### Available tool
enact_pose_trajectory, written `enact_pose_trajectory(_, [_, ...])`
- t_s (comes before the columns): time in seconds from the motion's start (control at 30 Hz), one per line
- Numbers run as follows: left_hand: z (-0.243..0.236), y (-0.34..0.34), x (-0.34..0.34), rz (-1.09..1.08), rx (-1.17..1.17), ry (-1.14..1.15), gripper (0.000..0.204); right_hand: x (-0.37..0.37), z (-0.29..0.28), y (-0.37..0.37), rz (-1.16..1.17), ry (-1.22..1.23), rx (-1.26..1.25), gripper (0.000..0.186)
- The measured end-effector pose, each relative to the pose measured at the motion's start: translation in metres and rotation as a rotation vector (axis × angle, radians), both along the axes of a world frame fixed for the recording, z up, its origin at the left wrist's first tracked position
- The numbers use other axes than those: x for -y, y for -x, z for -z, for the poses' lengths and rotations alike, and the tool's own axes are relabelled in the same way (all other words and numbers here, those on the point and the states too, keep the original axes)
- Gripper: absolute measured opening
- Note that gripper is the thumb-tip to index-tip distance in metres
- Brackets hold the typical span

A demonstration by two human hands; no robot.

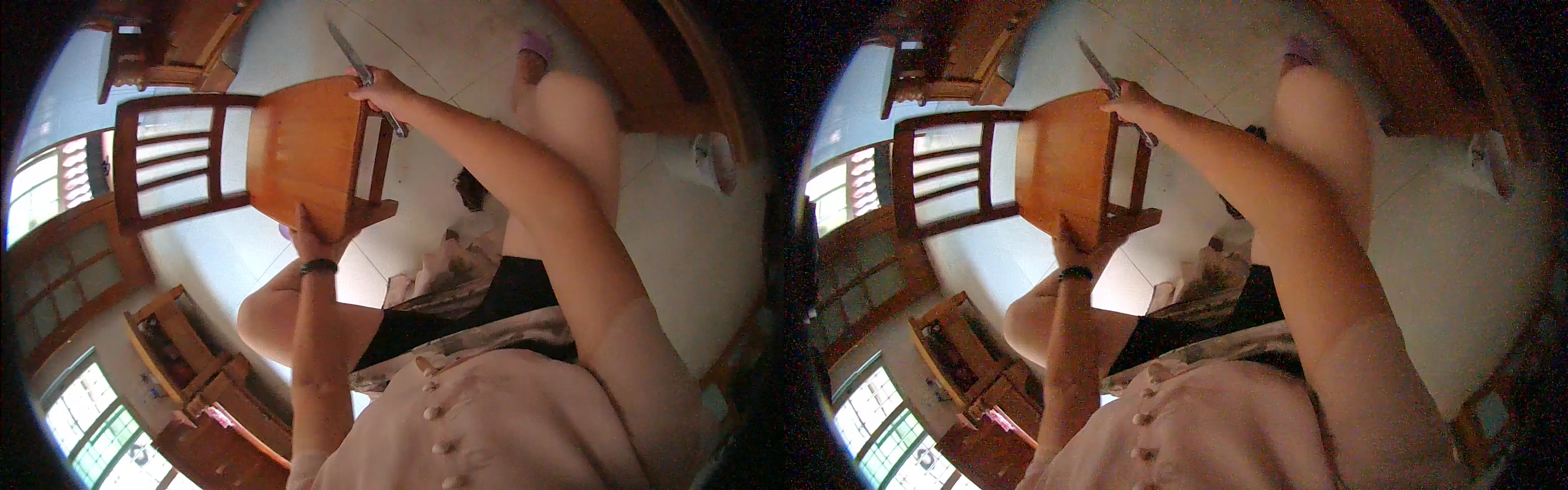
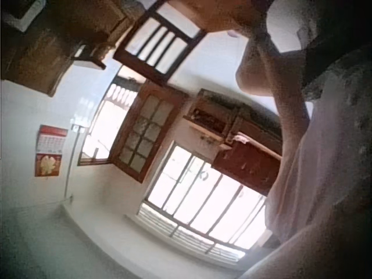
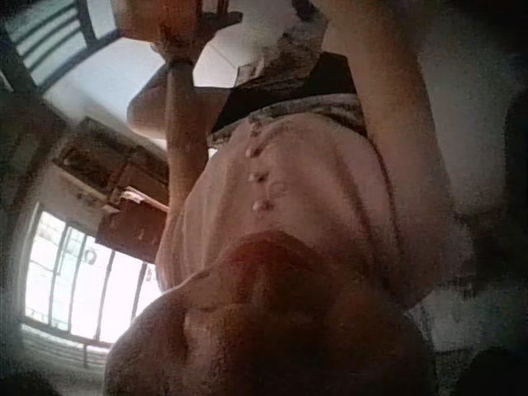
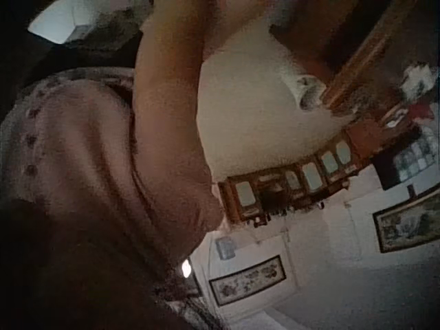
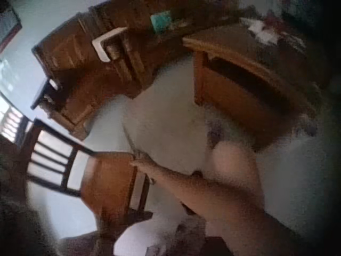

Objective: The person sits on the floor and uses a knife to scrape and pry at the joints of a wooden chair. They reposition the chair multiple times to access different areas and continue scraping along the frame.

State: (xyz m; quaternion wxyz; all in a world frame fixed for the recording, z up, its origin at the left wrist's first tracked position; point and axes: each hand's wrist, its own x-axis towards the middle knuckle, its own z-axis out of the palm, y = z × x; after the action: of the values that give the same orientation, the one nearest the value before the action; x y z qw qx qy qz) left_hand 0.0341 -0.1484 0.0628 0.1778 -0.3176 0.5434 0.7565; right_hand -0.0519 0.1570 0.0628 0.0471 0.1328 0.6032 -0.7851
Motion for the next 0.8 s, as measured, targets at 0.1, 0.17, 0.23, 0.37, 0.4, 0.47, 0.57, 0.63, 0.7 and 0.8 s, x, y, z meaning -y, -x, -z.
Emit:
enact_pose_trajectory(0.1, [0.005, -0.023, -0.007, -0.051, 0.057, 0.067, 0.062, 0.0, 0.007, 0.013, -0.06, -0.122, 0.002, 0.047])
enact_pose_trajectory(0.17, [0.005, -0.023, -0.006, -0.131, 0.107, 0.033, 0.057, 0.003, 0.012, 0.022, -0.079, -0.208, 0.067, 0.047])
enact_pose_trajectory(0.23, [0.001, -0.019, -0.002, -0.186, 0.119, -0.02, 0.052, 0.004, 0.016, 0.025, -0.197, -0.32, 0.14, 0.049])
enact_pose_trajectory(0.37, [-0.004, -0.016, 0.006, -0.245, 0.122, -0.115, 0.043, 0.006, 0.022, 0.003, -0.226, -0.377, 0.125, 0.041])
enact_pose_trajectory(0.4, [-0.003, -0.018, 0.009, -0.242, 0.101, -0.105, 0.041, 0.003, 0.023, -0.005, -0.184, -0.418, 0.111, 0.04])
enact_pose_trajectory(0.47, [-0.001, -0.02, 0.013, -0.202, 0.016, -0.01, 0.039, -0.011, 0.024, -0.016, -0.188, -0.535, 0.204, 0.043])
enact_pose_trajectory(0.57, [0.002, -0.022, 0.016, -0.127, -0.154, 0.179, 0.041, -0.048, 0.032, -0.032, -0.29, -0.768, 0.366, 0.048])
enact_pose_trajectory(0.63, [-0.004, -0.019, 0.01, -0.116, -0.073, 0.464, 0.061, -0.068, 0.046, -0.047, -0.255, -0.878, 0.453, 0.047])
enact_pose_trajectory(0.7, [-0.013, -0.016, -0.007, -0.126, -0.004, 0.937, 0.071, -0.078, 0.062, -0.064, -0.223, -0.854, 0.534, 0.045])
enact_pose_trajectory(0.8, [-0.031, -0.026, -0.049, 0.444, -0.313, 1.179, 0.062, -0.065, 0.08, -0.104, -0.25, -0.881, 0.591, 0.038])
